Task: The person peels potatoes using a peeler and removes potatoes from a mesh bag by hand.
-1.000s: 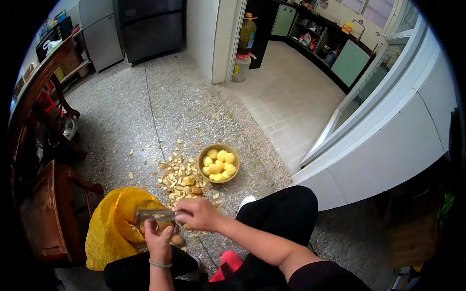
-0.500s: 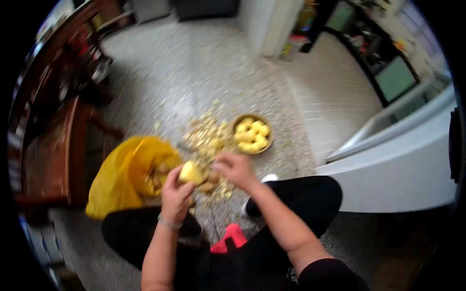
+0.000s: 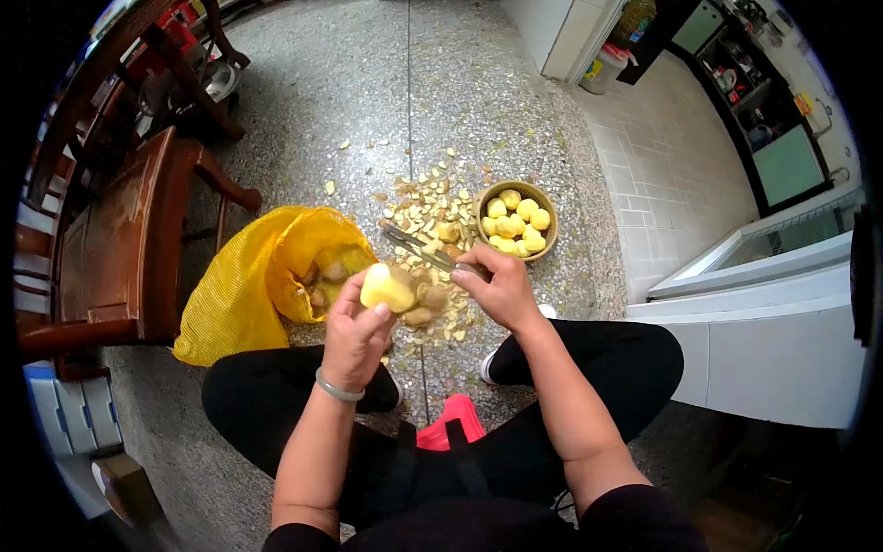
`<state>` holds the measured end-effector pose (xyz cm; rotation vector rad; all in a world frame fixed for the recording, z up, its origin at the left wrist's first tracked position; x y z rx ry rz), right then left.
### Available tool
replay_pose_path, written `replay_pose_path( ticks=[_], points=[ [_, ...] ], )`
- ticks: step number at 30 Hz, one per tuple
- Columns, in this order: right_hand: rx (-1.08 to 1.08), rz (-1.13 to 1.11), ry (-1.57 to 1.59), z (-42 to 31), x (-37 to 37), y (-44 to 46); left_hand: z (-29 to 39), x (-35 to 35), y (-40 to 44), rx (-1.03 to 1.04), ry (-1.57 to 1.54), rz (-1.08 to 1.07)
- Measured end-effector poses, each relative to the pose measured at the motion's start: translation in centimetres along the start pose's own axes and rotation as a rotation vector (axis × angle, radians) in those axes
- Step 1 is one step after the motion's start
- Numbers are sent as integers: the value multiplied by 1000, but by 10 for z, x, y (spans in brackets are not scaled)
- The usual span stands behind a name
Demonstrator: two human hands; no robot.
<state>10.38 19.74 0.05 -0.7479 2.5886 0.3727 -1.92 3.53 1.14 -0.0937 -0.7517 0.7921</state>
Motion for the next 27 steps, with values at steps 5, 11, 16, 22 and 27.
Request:
replay_pose_path(
  ticks=[5,11,16,22,27],
  points=[
    [-347,68,155,-50,4,-13,-7,-2,5,-46,-47,19],
    [-358,62,49,-33,9,-11,-9,-6,2,-67,-49,57],
    [-92,5,-72,14,2,2,0,0,-2,-117,-122,-58],
    [-353,67,139,-56,5,-22,-12,-4,7,-77,-91,-19],
    [-238,25,91,-26,13,-13,-7,-12,4,-71,-139,26]
  ],
)
Point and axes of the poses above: each hand's wrist, its own y-axis towards the middle knuckle, its own x-axis out of the palm, z = x × y, the point moved 5 cm from there along y, towards the middle knuckle, and after that the axes turned 12 degrees about z, right-handed, at the moved point
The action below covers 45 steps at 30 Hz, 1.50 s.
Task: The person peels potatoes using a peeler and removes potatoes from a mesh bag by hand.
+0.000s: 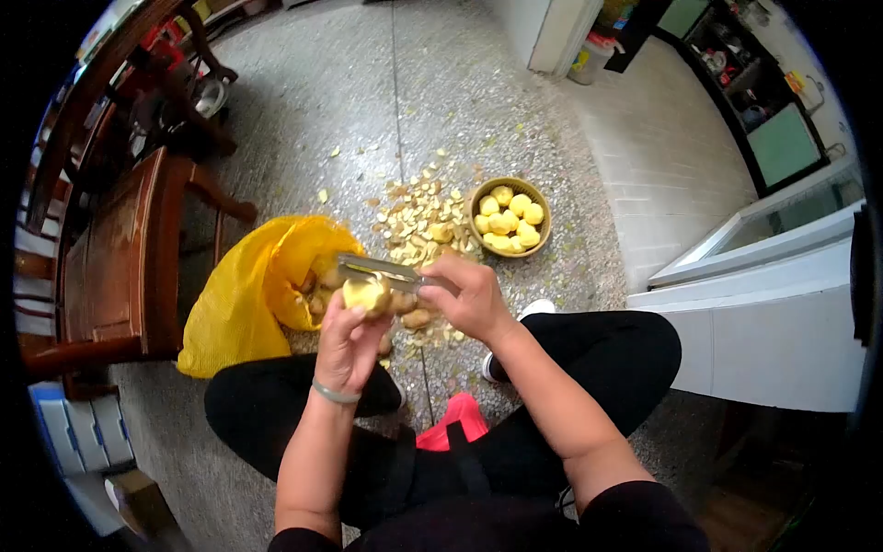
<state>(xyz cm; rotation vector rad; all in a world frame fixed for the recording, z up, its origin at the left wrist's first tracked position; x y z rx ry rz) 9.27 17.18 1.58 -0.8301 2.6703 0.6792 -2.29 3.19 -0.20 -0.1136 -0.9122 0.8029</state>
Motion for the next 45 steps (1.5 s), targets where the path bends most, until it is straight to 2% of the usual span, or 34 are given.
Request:
replay_pose_path(
  ticks=[1,3,4,7,11,14,17,19,20,21,26,27,28,29,31,35,37,39,41,43,45],
  points=[
    [-12,25,-20,13,1,0,0,-7,2,4,7,3],
    [115,-53,-102,38,1,-2,7,9,-9,29,12,-15],
    [113,-25,-103,37,-2,0,5,7,-4,19,-5,-82],
    [106,0,-28,22,-1,-2,-1,10,-3,28,-2,-38],
    [-63,-42,5,-20,-2,0,-6,11,-1,54,131,-5],
    [-131,-39,-53,-20,-2,0,-7,7,-4,40,168,17],
    [-29,-53,-2,15,-2,2,-2,4,-4,-17,117,24],
    [95,-60,-110,34,-4,2,3,13,-11,-13,108,12],
    [169,-97,-136,45,-4,2,4,19,-14,-48,70,-86],
    [172,-97,-134,49,-2,1,5,24,-16,-83,29,-179],
    [84,19,81,43,-2,2,0,23,-10,-84,-19,-123],
    [209,-15,124,34,-3,2,-1,18,-9,-92,-35,-116],
    [149,14,197,26,-2,4,-1,14,-9,-90,-45,-100],
    [377,-61,289,27,1,1,-1,12,-7,-88,-55,-91],
    [324,16,430,3,1,2,-2,10,-3,-78,-98,-94],
    [-183,52,147,-46,-1,2,-1,13,-1,-61,-98,-112],
    [-180,65,126,-43,0,1,-5,6,-1,-83,-160,-67],
    [170,-57,231,1,5,1,-2,9,0,-122,-189,-159],
    [189,-61,279,14,2,4,4,18,-3,-122,-191,-146],
    [277,-138,140,25,0,2,10,30,-15,-120,-165,-186],
    [302,-88,220,27,2,0,7,26,-13,-132,-140,-199]
  ],
)
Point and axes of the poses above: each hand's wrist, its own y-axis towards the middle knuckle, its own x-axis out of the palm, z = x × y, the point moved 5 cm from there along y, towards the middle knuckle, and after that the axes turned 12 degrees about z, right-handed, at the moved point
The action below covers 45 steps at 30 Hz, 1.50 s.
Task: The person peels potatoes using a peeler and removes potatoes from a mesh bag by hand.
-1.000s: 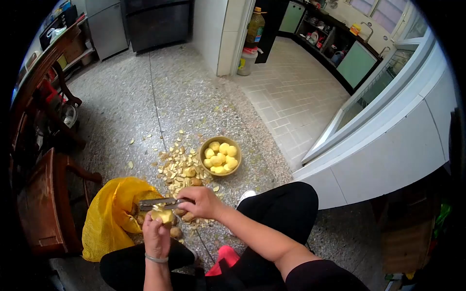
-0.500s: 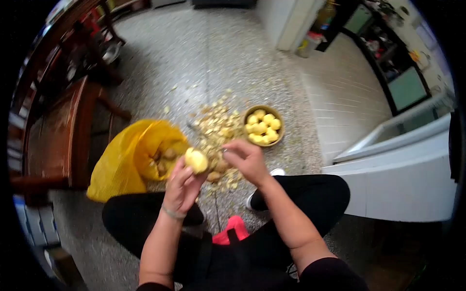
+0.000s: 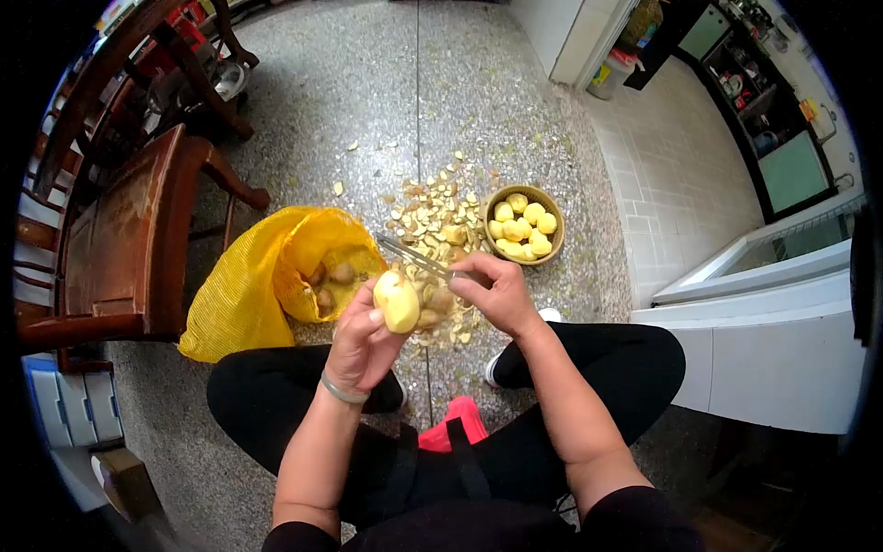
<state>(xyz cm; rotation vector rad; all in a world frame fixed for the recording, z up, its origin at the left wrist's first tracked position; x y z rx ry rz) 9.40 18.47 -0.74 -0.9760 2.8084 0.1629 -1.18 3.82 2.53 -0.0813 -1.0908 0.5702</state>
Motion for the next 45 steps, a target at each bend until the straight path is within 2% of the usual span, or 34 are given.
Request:
replay_pose_path(
  ticks=[2,3,4,6,7,8,11,14,17,19,20,22,23,24,27,35,39,41,42,44,45],
  points=[
    [-80,-27,-20,-28,-2,-3,-2,-7,3,35,40,59],
    [-224,-36,-79,-42,-2,-6,0,0,3,39,57,24],
    [-224,-37,-79,-50,0,-7,0,5,2,39,57,25],
    [-439,4,-108,-68,3,-13,-1,4,1,87,158,164],
    [-369,-36,-88,-55,1,-8,-2,3,1,64,149,130],
    [-178,-98,0,-41,0,-4,-2,-1,2,60,153,129],
    [-223,-98,-105,-26,-2,2,-1,-13,5,62,121,72],
    [-68,-30,-113,-9,-10,7,2,-17,-1,50,99,-20],
    [-49,-18,-83,-18,-10,4,3,-15,2,67,123,18],
    [-491,51,-107,-57,-6,-7,0,-9,3,92,104,110],
    [-451,8,-150,-70,-1,-13,-2,-18,4,94,101,112],
    [-672,12,-251,-80,8,-20,-7,-30,6,36,-88,48],
    [-561,2,-245,-68,7,-16,-4,-27,3,137,57,191],
    [-475,37,-192,-50,4,-9,-1,-26,1,137,59,191],
    [-194,38,-339,-11,-16,10,8,-12,-4,65,141,54],
    [-47,-24,-105,-42,-11,-2,1,-8,2,61,130,89],
    [-34,-7,-23,-40,-5,-3,2,-9,3,50,123,47],
    [-489,44,-106,-71,1,-12,1,-13,4,81,144,103],
    [-542,6,-149,-78,6,-17,-2,-19,6,79,146,103],
    [-608,8,-235,-75,13,-22,-5,-19,6,83,-87,-98],
    [-513,17,-235,-65,10,-18,-7,-28,6,65,-3,43]
  ],
)
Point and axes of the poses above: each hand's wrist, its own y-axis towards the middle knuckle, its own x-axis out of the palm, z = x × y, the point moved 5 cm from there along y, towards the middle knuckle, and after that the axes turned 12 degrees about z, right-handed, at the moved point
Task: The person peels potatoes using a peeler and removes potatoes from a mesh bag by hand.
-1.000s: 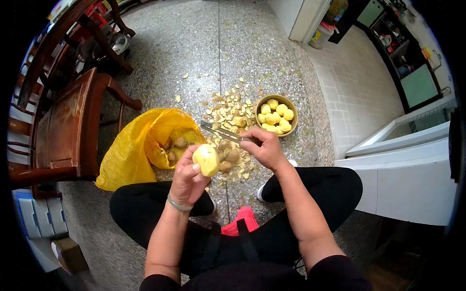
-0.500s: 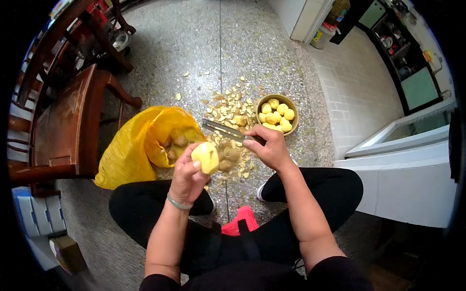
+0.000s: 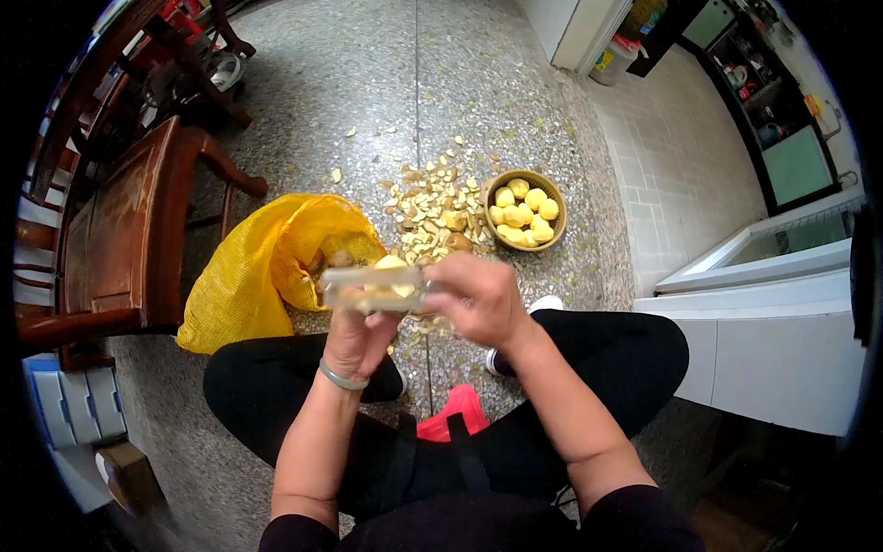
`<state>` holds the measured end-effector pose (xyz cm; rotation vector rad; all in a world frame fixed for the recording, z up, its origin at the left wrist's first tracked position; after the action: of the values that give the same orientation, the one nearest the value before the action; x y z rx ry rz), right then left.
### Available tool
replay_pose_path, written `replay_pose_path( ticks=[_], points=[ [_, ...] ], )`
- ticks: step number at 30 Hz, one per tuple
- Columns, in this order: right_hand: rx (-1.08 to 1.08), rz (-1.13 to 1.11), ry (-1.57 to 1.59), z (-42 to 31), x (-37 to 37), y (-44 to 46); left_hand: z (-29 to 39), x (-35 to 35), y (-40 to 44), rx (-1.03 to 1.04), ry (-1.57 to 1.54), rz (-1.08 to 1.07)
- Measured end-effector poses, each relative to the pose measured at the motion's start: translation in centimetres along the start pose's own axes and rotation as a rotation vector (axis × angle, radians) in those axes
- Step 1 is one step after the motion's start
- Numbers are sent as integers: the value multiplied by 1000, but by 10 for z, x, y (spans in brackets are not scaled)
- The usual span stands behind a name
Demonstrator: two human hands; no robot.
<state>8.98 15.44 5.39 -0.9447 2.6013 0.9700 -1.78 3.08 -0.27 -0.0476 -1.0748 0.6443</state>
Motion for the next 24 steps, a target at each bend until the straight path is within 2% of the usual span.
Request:
replay_pose_path(
  ticks=[1,3,6,9,11,15,17,18,19,21,22,23,24],
  points=[
    [94,-3,0,17,-1,0,3,1,1,12,171,98],
    [237,-46,108,50,-3,-6,3,-5,5,-53,135,26],
    [241,-49,114,57,-4,-7,2,14,-1,-54,92,67],
    [435,-94,-37,105,-2,-21,3,11,-7,-93,96,-24],
    [535,-124,-92,108,-5,-20,6,12,-6,-79,86,-36],
    [514,-88,22,70,-9,-12,7,20,-7,-62,51,14],
    [344,8,134,34,-10,-1,2,12,-1,-88,83,1],
    [212,31,143,18,-6,1,1,8,2,-115,15,-86],
    [78,53,152,1,-3,2,-1,10,1,-116,15,-87],
    [58,7,60,-15,2,3,-2,11,-3,-71,-18,165],
    [86,24,44,-3,3,1,1,17,-5,-6,5,203],
    [113,46,28,17,3,-2,3,5,-2,-55,46,1],
    [189,37,-28,44,1,-5,2,3,-1,-78,41,-93]
  ],
)
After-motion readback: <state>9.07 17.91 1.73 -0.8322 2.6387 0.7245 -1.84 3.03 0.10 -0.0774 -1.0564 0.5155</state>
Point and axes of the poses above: each hand's wrist, its own y-axis towards the middle knuckle, its own x-axis out of the palm, z = x × y, the point moved 5 cm from there along y, towards the middle knuckle, and after that the axes turned 12 degrees about z, right-handed, at the moved point
